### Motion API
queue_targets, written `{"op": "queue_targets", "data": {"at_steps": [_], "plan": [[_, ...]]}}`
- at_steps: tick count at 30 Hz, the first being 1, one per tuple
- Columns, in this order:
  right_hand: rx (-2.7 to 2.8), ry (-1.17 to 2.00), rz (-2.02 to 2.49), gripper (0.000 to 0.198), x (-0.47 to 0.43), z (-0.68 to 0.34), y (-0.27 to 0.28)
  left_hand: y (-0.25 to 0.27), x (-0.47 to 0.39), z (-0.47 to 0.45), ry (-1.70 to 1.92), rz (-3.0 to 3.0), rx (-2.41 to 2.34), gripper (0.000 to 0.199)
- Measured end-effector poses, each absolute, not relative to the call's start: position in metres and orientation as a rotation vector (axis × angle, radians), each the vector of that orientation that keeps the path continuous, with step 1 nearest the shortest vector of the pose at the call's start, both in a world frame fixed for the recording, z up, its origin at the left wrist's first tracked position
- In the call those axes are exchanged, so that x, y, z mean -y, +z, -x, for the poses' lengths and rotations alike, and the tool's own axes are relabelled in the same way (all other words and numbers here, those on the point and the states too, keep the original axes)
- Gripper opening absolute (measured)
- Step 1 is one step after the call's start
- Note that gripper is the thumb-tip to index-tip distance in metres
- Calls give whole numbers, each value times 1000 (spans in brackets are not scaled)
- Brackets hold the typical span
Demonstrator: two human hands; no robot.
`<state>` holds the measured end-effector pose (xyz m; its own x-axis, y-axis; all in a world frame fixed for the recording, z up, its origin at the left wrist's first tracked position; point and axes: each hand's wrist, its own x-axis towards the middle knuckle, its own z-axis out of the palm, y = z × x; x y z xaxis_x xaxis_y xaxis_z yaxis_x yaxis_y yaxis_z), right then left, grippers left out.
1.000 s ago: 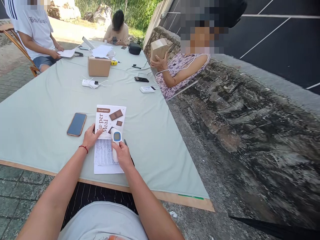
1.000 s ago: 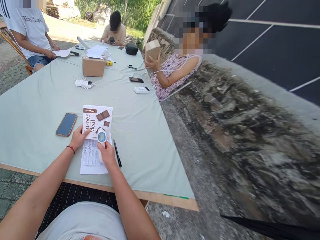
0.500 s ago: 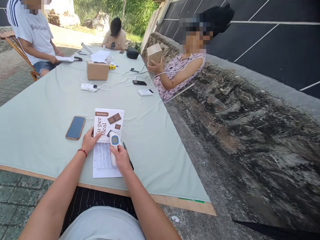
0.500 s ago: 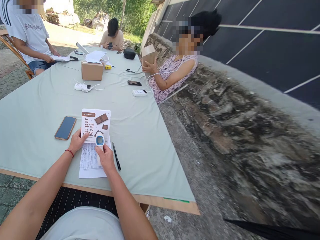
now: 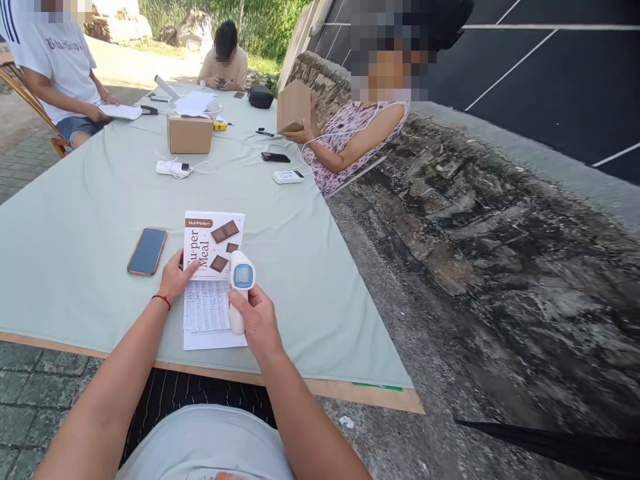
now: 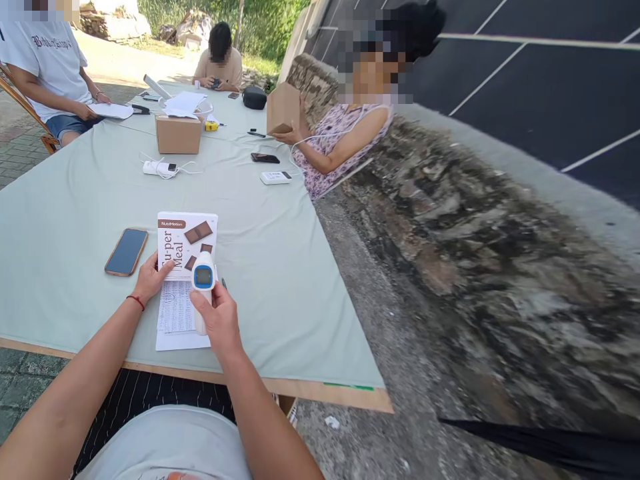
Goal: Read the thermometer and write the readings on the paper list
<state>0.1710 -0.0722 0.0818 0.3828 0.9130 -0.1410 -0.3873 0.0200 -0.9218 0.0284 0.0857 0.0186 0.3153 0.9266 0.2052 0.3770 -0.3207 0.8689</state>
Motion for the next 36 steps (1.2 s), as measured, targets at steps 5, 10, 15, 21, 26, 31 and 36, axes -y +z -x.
{"op": "queue_targets", "data": {"at_steps": [5, 10, 15, 21, 26, 31, 36], "plan": [[623, 979, 1126, 44, 96, -183, 114, 18, -91, -26, 967, -1873, -1174, 61], [608, 923, 1057, 39, 107, -191, 124, 22, -95, -25, 965, -1851, -1182, 66], [602, 931, 1028, 37, 114, -194, 124, 36, -102, -18, 814, -1665, -1032, 71], [649, 831, 1211, 43, 106, -222, 95, 54, -123, -10, 750, -1633, -997, 74], [686, 472, 1727, 68, 84, -279, 31, 58, -146, -19, 854, -1671, -983, 75], [876, 322, 2194, 58, 81, -312, -14, 46, -164, -27, 845, -1710, -996, 73], [1044, 230, 2330, 50, 91, -317, -25, 30, -160, -31, 912, -1703, -1012, 67]]}}
